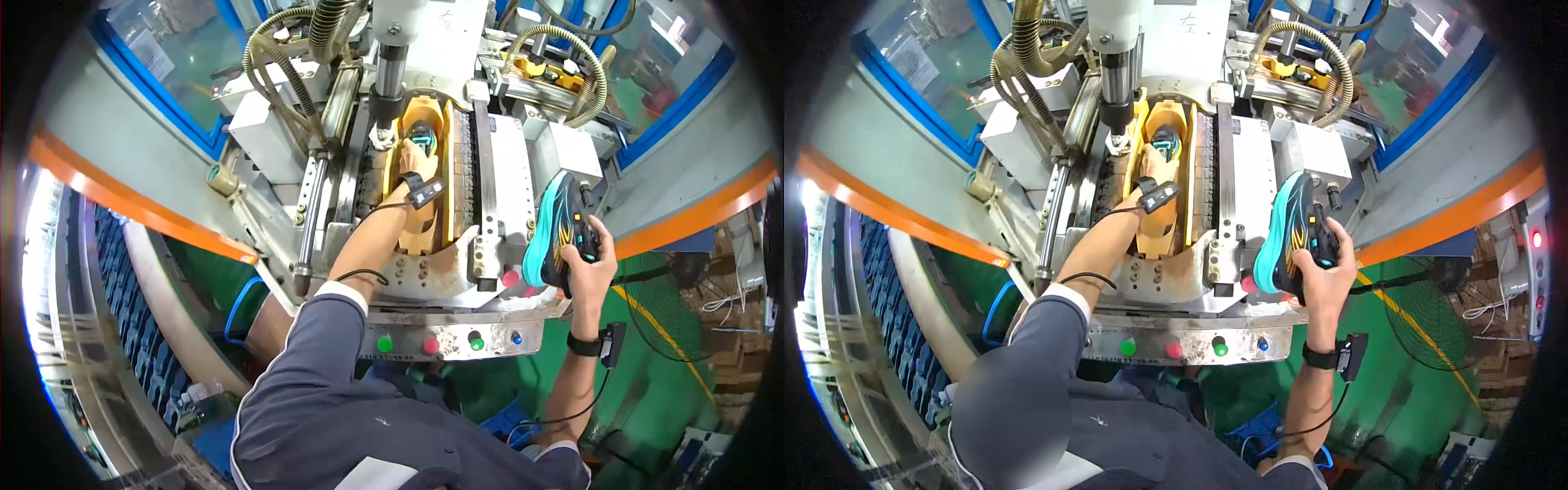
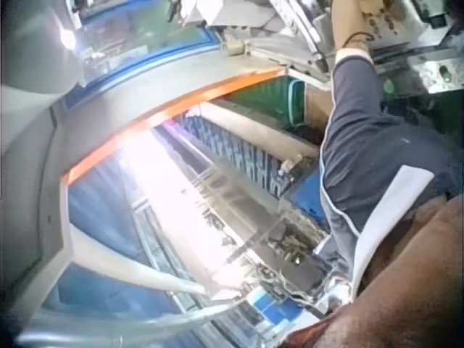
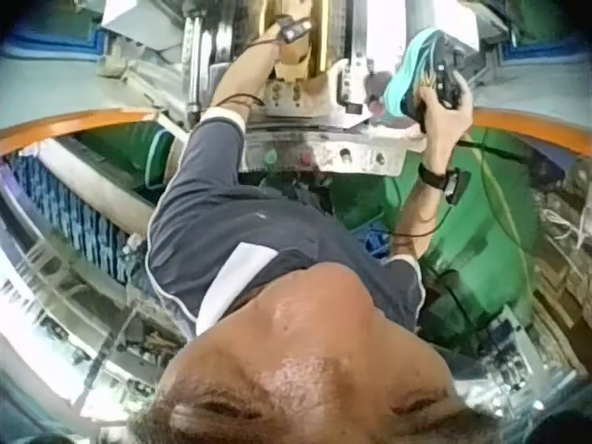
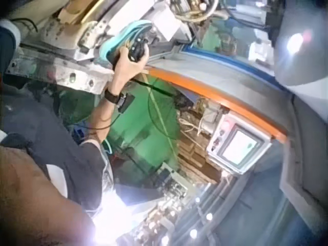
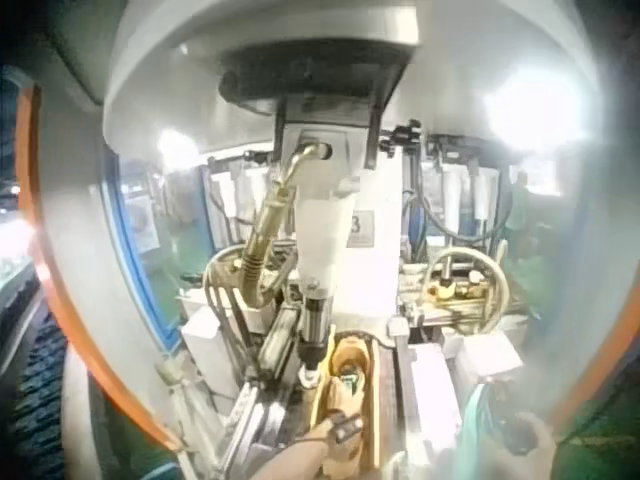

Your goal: Operating a machine to attach or mold parts of a shoe in a factory setting.

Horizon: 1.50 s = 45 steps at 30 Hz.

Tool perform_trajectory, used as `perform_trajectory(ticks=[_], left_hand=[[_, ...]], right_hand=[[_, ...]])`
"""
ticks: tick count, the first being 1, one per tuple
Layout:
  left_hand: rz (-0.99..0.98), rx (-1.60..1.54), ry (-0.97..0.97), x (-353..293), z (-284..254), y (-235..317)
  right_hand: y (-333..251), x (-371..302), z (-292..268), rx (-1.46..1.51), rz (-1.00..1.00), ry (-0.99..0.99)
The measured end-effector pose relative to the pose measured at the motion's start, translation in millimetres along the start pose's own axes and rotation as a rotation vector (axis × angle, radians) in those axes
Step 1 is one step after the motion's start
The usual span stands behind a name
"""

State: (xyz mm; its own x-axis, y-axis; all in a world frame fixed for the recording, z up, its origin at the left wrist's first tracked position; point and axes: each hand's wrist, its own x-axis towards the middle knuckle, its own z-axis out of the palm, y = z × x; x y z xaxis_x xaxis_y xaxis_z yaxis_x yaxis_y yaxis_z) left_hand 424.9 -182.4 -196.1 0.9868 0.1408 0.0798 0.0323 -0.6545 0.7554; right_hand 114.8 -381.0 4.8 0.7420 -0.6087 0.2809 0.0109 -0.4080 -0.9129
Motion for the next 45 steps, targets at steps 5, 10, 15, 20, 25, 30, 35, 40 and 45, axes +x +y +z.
perform_trajectory(ticks=[5, 10, 15, 20, 25, 30, 35, 40, 45], left_hand=[[-0.123, -0.462, -0.305, -14.0, -35.9, -4.6], [-0.411, -1.219, -0.77, -117.2, -181.5, 23.5], [-0.396, -1.101, -0.56, -224.6, -304.5, -19.1], [-0.416, -1.028, -0.231, -309.9, -389.4, -58.0], [-0.555, -1.118, 0.255, -394.8, -411.8, -66.3], [-0.686, -1.077, 0.517, -444.1, -390.8, -76.3], [-0.718, -1.164, 0.534, -475.7, -375.7, -69.0], [-0.662, -1.228, 0.667, -510.4, -363.1, -67.5], [-0.7, -0.962, 0.673, -527.9, -352.9, -64.6]], right_hand=[[6.7, 80.9, 52.8, -0.23, -0.068, -0.111], [49.9, 170.0, 152.3, -0.411, -0.119, -0.377], [28.8, 154.9, 288.0, -0.716, -0.113, -0.551], [65.1, 166.2, 359.6, -0.864, -0.627, -0.395], [82.1, 116.1, 360.5, -0.624, -0.349, -0.202], [87.4, 112.8, 356.9, -0.735, -0.224, -0.439], [100.6, 107.9, 370.1, -0.766, -0.192, -0.409], [85.8, 53.4, 357.2, -0.647, -0.849, 0.094], [-3.6, -126.7, 212.8, -0.053, -0.675, -0.785]])
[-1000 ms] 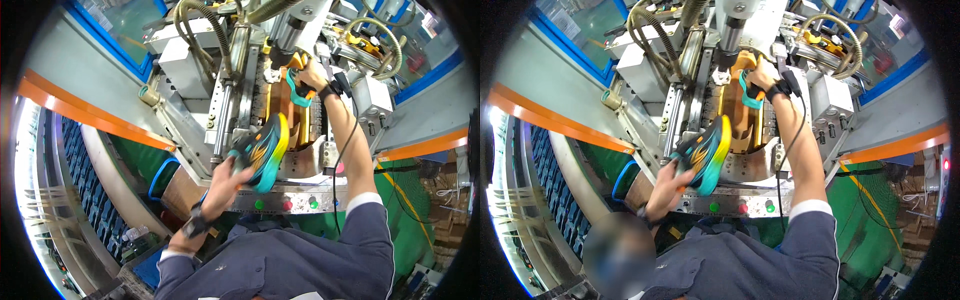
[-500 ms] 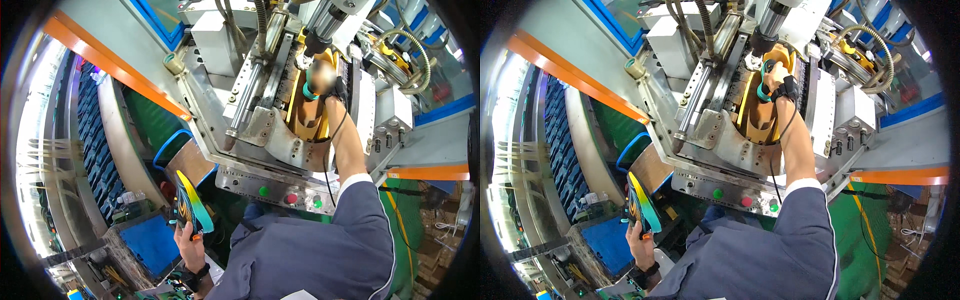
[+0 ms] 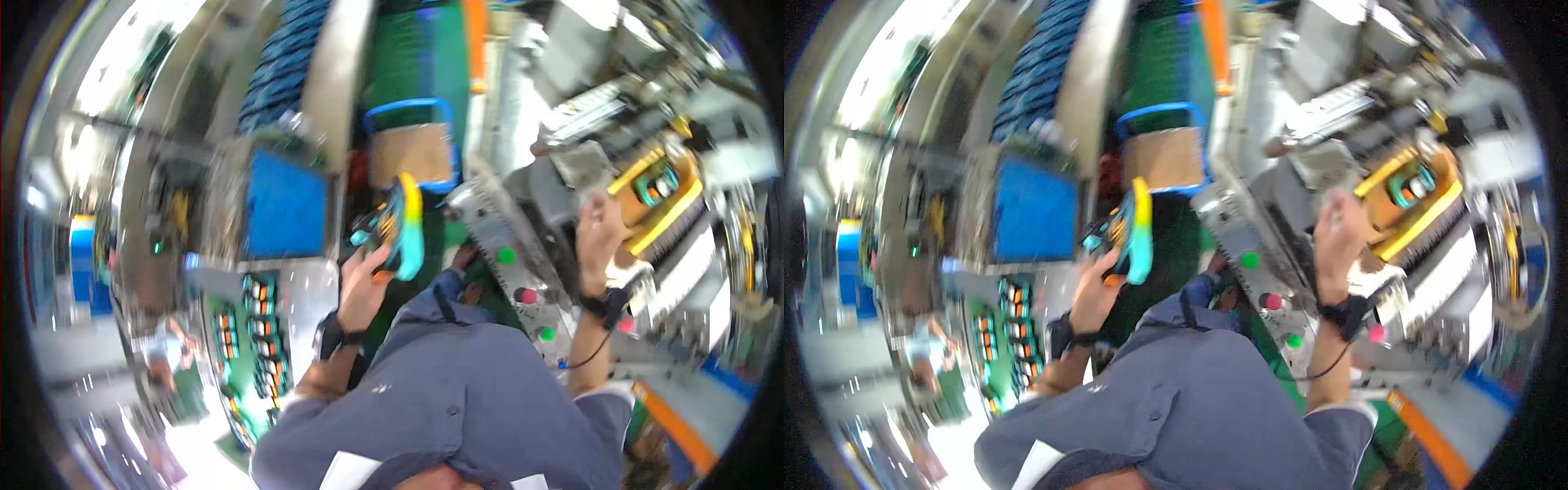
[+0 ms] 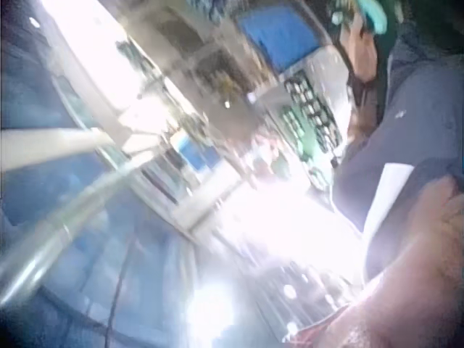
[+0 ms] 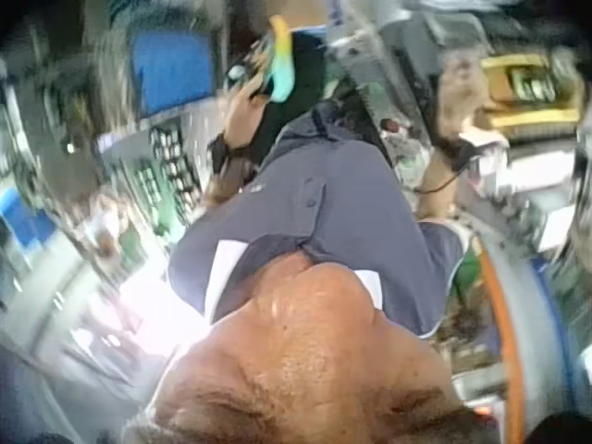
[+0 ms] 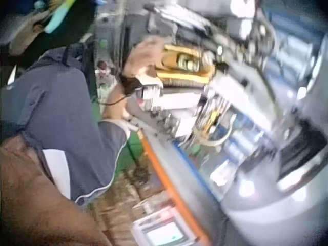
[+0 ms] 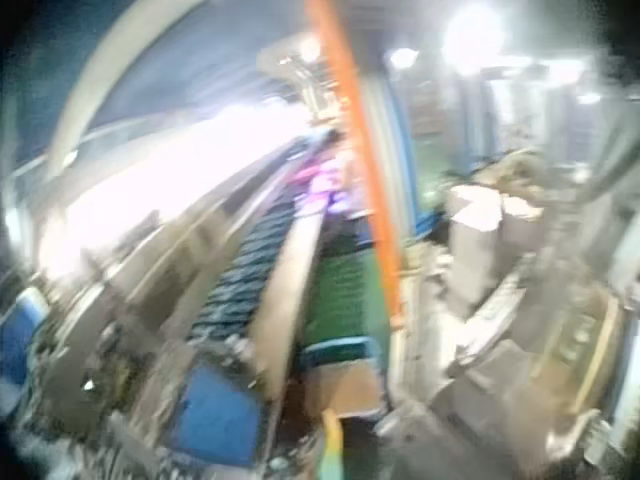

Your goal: Operating a machine to attach or mold parts of a shoe in a factory setting.

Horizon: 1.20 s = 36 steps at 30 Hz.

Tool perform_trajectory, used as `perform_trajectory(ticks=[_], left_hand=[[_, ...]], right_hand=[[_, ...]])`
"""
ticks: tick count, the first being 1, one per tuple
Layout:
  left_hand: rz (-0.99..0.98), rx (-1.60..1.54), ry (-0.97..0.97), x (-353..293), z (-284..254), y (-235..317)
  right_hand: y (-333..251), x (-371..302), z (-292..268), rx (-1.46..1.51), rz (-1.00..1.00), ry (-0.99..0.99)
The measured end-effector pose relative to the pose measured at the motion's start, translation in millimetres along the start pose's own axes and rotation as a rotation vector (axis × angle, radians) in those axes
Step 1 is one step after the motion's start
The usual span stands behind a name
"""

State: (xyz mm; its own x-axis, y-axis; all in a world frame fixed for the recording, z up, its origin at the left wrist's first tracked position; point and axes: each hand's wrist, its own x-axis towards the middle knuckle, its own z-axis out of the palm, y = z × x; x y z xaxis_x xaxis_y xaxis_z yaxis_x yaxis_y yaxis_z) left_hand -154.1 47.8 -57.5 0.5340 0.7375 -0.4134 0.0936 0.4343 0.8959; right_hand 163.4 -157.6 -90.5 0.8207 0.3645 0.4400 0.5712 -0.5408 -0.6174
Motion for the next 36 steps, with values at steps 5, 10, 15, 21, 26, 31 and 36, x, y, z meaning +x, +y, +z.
perform_trajectory(ticks=[5, 10, 15, 21, 26, 31, 36], left_hand=[[-0.146, -0.32, 0.146, -29.8, -24.5, -22.2], [-0.156, -0.351, 0.341, -63.5, -72.5, -48.1], [-0.022, -0.612, 0.608, -93.3, -146.4, -81.5], [0.14, -0.731, 1.039, -108.1, -286.8, -113.9], [0.292, -0.571, 1.275, -95.4, -455.4, -150.5], [0.125, -0.478, 1.491, -70.2, -594.6, -133.6], [-0.138, -0.341, 1.633, -10.7, -758.8, -190.9]], right_hand=[[-9.6, -105.2, 124.3, 0.044, -0.192, -0.333], [59.7, -147.0, 189.1, 0.127, -0.199, -0.263], [52.3, -115.8, 185.2, -0.148, -0.316, -0.495], [-154.1, -11.7, 191.6, 0.246, -0.327, -0.302], [-446.0, 19.8, 176.9, 0.567, -0.852, -0.262], [-694.4, -17.7, 207.6, 0.603, -1.342, -0.333], [-888.8, -74.1, 301.0, 0.44, -1.194, -0.882]])
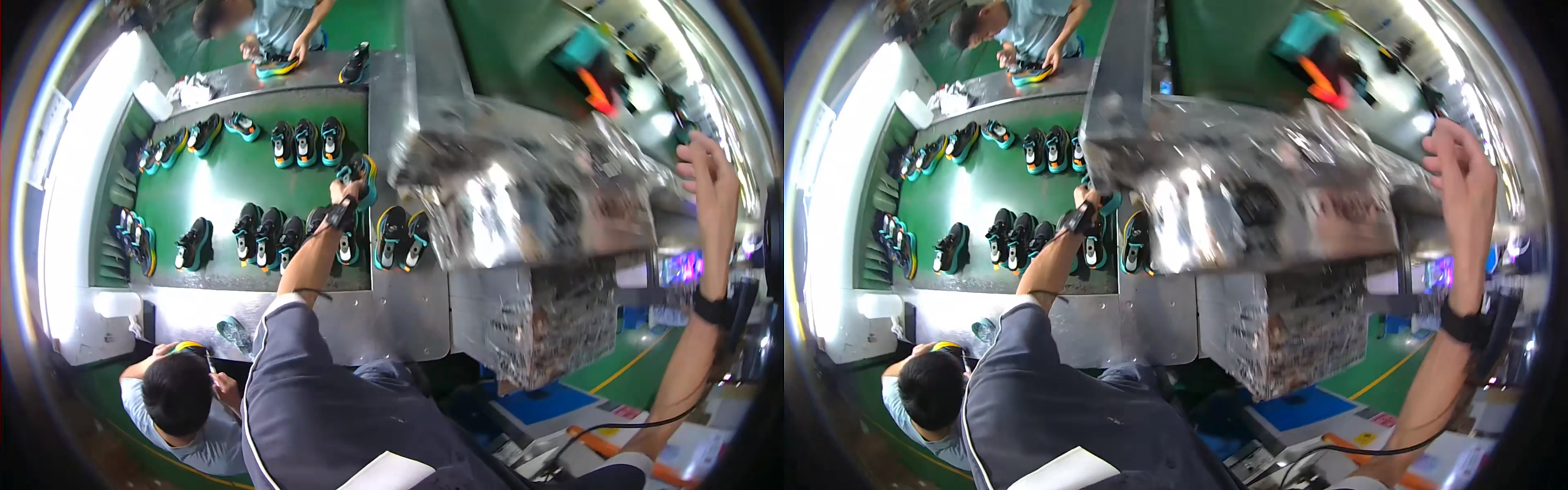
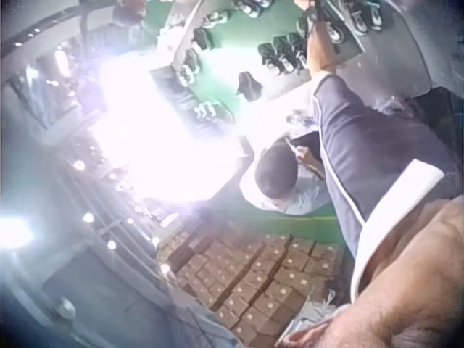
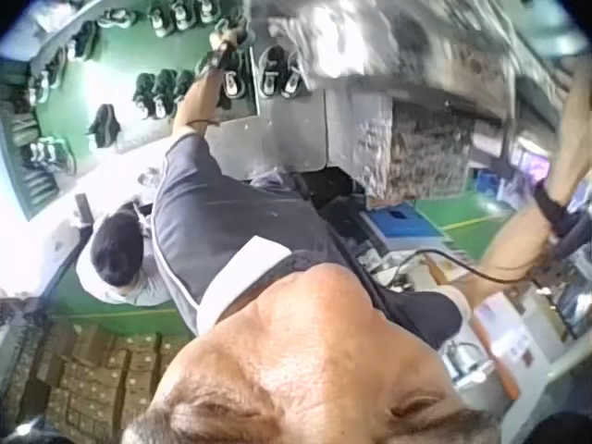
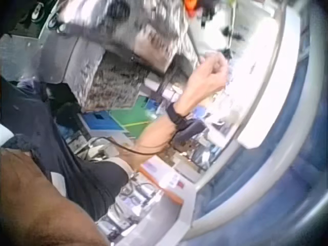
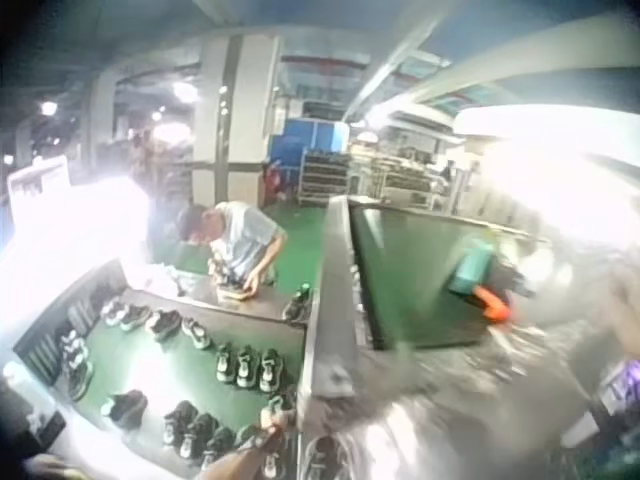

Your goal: Operating a machine to attach or mold parts of a shoe in a factory setting.

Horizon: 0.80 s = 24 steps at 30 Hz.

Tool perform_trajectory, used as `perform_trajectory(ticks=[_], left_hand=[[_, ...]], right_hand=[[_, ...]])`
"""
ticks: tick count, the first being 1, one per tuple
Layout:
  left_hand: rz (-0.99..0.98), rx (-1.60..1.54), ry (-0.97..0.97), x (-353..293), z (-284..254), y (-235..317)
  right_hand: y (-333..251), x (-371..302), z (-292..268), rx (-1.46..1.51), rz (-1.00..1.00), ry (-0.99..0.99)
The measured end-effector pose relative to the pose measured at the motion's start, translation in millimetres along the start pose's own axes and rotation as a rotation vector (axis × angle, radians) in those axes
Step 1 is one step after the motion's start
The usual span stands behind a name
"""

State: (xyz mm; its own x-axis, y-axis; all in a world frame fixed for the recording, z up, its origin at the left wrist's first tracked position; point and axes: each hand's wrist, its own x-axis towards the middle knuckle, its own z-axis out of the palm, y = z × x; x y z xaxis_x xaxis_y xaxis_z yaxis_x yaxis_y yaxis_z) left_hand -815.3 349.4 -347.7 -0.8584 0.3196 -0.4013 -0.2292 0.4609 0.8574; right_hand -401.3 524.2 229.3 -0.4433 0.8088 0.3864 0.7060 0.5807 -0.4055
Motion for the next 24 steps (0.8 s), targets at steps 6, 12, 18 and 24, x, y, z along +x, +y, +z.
perform_trajectory(ticks=[6, 12, 18, 24], left_hand=[[0.407, 0.223, 0.098, 121.6, 48.9, -10.3], [0.34, 0.387, -0.035, 126.5, 54.7, 11.6], [0.535, -0.08, -0.011, -6.9, -22.9, -37.3], [0.092, -0.431, -1.093, -294.6, -68.2, 58.5]], right_hand=[[-31.7, 158.5, 90.2, -0.01, 0.18, -0.305], [-83.9, 154.8, 119.7, 0.292, 0.138, -0.441], [-118.5, 138.7, 143.6, 0.212, -0.247, -0.382], [-103.7, 80.3, 30.9, 0.137, -0.566, 0.272]])
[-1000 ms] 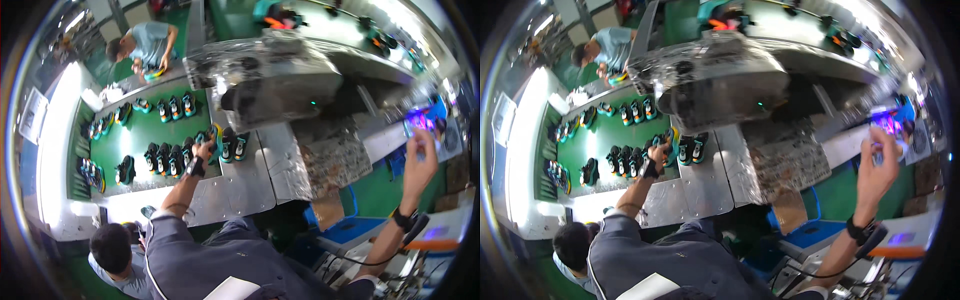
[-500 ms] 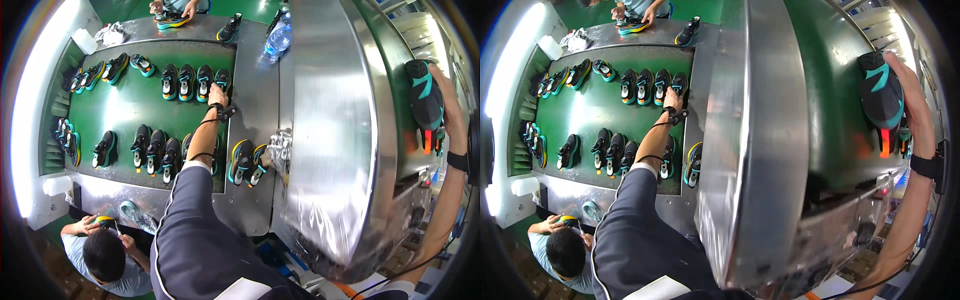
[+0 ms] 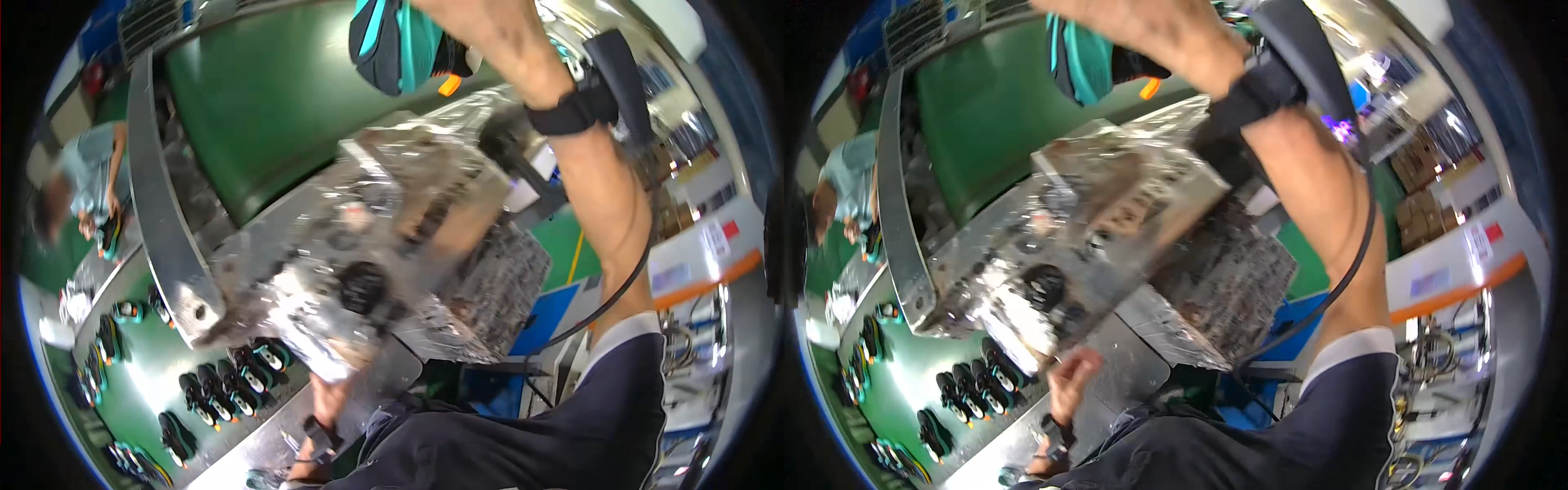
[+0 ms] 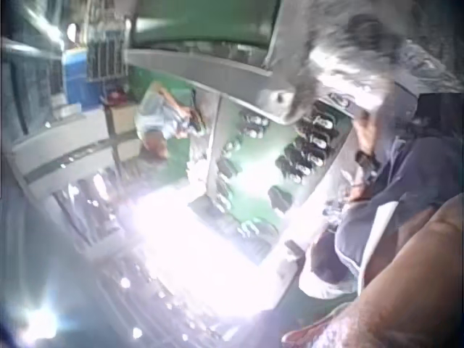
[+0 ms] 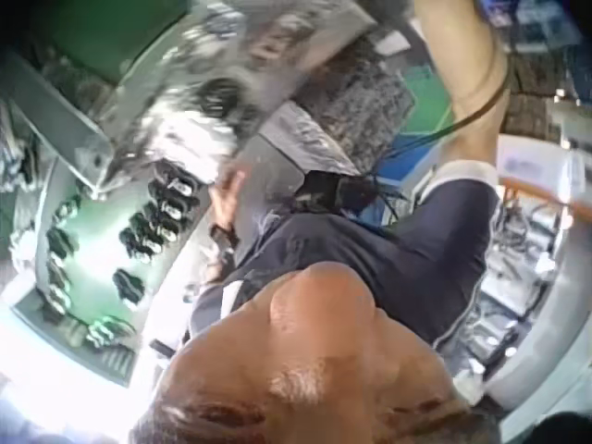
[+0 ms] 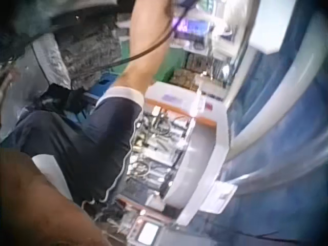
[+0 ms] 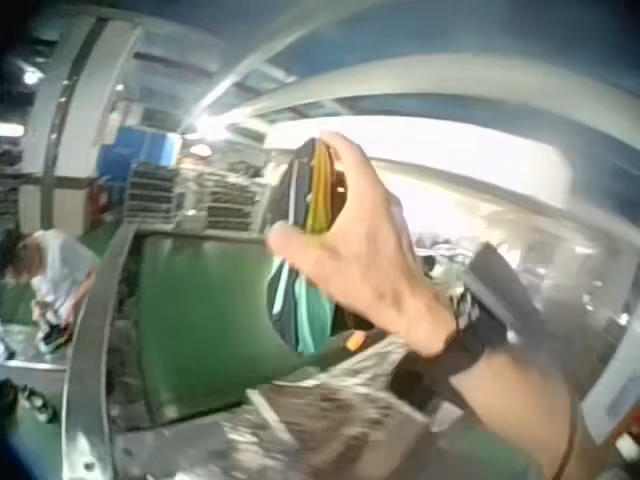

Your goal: Operating a machine to attach or mold parts of a shoe in a factory setting.

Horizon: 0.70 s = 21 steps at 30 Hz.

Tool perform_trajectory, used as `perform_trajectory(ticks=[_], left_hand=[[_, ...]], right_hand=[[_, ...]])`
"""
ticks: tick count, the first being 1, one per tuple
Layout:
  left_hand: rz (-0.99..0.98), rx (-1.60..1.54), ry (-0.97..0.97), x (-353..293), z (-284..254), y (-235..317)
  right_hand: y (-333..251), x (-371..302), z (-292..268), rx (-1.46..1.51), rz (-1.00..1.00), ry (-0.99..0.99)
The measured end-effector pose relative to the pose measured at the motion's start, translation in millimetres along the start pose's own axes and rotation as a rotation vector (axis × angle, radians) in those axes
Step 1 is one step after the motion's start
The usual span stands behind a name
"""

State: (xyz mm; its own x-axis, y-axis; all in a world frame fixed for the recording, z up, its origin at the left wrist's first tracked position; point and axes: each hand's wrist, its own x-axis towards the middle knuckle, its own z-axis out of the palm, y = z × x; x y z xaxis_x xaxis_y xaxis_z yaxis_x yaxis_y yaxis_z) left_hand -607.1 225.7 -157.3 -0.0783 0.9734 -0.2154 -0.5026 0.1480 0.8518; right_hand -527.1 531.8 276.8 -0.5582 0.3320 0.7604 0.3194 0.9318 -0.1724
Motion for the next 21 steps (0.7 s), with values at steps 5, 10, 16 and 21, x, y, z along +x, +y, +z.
perform_trajectory(ticks=[5, 10, 16, 21], left_hand=[[-0.065, -0.167, -0.557, -5.8, 144.0, 68.0], [0.506, -0.182, -0.768, 15.5, 290.3, 82.2], [0.319, -0.059, -0.888, -46.8, 389.8, -20.0], [-0.317, -0.259, -1.167, -153.8, 477.0, -78.1]], right_hand=[[-50.0, -111.4, -101.8, -0.408, -0.276, 0.222], [-122.9, -254.8, -195.6, -0.616, 0.114, 0.129], [-202.5, -398.4, -259.5, -1.014, 0.598, 0.135], [-300.4, -568.7, -334.2, -0.611, 1.178, 0.737]])
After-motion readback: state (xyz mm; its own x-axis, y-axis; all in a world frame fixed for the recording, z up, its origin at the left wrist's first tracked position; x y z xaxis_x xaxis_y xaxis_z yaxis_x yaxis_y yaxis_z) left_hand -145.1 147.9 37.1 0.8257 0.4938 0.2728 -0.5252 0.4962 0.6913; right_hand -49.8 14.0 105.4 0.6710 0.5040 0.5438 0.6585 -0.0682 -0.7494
